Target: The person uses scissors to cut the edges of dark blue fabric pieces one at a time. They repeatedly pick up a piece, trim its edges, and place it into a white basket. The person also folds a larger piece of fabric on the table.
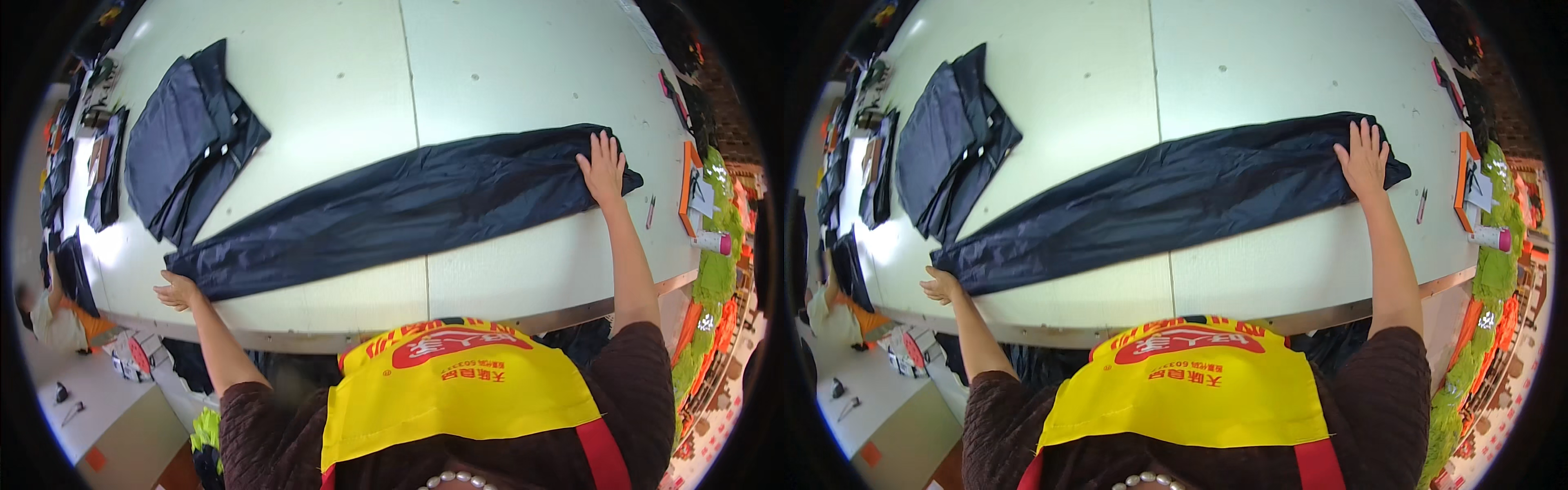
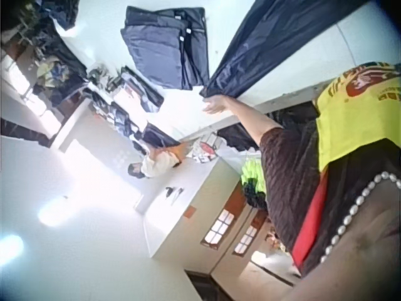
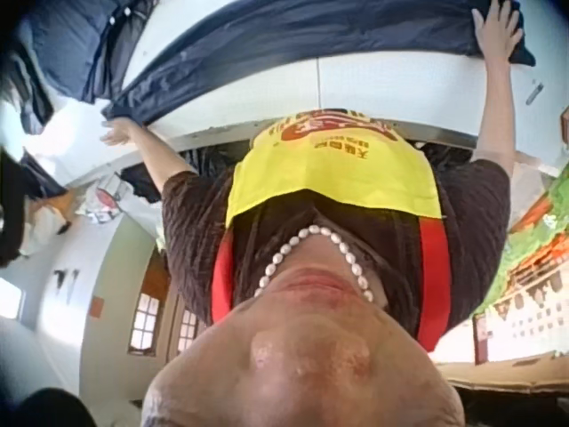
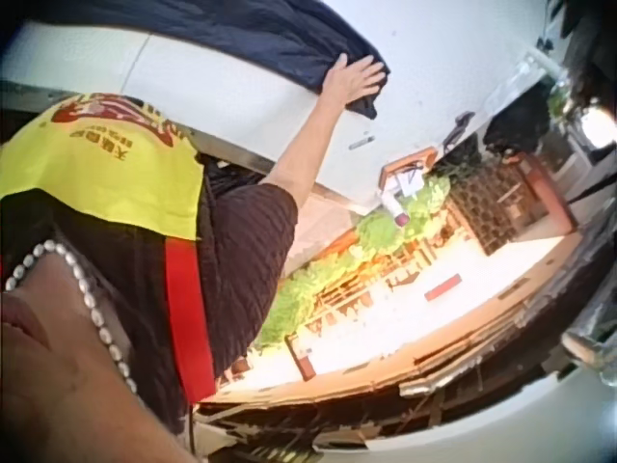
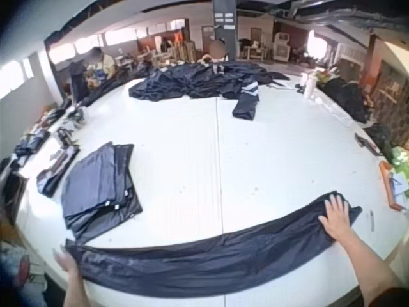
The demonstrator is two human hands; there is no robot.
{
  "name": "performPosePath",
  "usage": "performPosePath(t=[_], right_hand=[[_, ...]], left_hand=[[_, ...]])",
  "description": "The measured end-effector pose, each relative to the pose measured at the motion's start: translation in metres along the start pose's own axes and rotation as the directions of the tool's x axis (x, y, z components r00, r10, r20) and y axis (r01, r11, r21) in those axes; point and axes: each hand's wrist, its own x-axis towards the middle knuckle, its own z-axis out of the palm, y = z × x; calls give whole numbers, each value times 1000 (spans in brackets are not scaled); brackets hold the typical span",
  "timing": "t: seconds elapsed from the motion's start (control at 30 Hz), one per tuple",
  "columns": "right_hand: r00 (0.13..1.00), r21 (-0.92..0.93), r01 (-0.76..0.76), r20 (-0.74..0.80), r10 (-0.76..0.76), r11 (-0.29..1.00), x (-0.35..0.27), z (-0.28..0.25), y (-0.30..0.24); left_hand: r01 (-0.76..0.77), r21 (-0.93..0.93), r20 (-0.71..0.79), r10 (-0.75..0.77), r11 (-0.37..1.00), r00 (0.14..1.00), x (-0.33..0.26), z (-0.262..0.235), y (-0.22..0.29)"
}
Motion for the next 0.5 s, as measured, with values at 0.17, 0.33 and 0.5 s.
performPosePath(t=[0.17, 0.33, 0.5], right_hand=[[877, 560, 472, -378, -297, 682, -51, -94, -141], [751, 673, 637, -432, -499, 376, -83, -120, -263], [773, 657, 610, -372, -514, 443, -70, -92, -284]], left_hand=[[894, -330, 849, -320, 302, 421, -39, -33, -43], [973, -213, 908, -350, 90, 231, -106, -89, 54], [900, -433, 894, 157, 54, 420, -49, -85, 49]])
